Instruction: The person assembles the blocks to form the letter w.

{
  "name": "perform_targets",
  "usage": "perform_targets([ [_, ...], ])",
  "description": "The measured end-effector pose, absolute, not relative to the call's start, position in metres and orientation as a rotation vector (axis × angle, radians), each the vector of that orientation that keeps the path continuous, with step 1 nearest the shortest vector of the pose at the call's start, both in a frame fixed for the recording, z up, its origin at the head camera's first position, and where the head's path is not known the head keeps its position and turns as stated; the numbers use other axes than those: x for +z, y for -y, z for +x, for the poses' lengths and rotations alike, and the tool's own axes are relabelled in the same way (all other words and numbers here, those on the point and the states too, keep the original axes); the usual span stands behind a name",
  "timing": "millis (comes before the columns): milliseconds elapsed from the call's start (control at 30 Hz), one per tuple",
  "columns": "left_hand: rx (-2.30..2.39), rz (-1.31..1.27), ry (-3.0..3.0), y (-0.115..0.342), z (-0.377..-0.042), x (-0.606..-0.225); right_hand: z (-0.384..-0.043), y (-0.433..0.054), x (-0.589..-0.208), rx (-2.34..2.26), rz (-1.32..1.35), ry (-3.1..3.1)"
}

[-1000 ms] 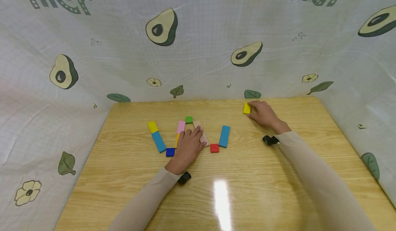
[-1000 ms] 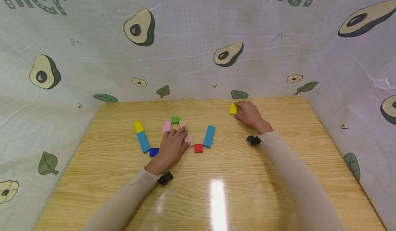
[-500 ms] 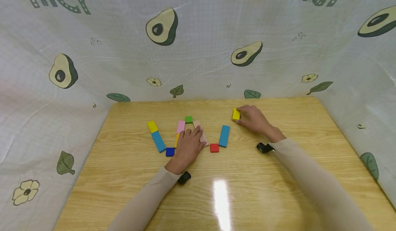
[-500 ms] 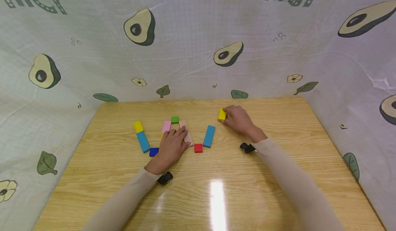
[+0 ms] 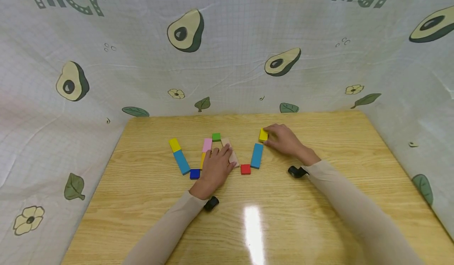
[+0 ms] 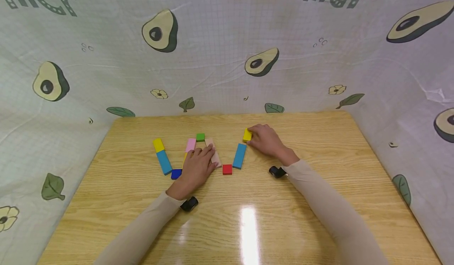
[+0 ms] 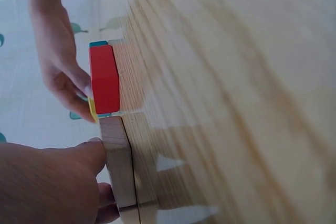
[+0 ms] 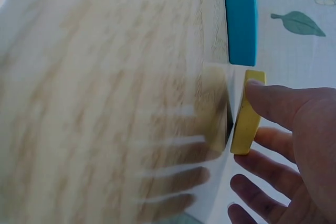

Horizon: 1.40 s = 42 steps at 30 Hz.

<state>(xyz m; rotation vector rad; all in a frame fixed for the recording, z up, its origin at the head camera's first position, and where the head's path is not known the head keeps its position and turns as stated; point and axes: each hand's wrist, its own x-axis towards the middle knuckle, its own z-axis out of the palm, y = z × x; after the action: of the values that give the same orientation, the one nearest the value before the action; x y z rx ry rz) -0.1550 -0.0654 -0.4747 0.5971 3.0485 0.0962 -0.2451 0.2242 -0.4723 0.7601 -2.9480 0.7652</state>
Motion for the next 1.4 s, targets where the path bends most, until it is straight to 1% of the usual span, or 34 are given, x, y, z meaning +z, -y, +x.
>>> perform_targets([
  [1400, 0.090, 0.608, -3.078, 0.0644, -0.1530, -0.4726, -0.2363, -0.2177, -0.4716, 0.758, 0.809, 2.973],
])
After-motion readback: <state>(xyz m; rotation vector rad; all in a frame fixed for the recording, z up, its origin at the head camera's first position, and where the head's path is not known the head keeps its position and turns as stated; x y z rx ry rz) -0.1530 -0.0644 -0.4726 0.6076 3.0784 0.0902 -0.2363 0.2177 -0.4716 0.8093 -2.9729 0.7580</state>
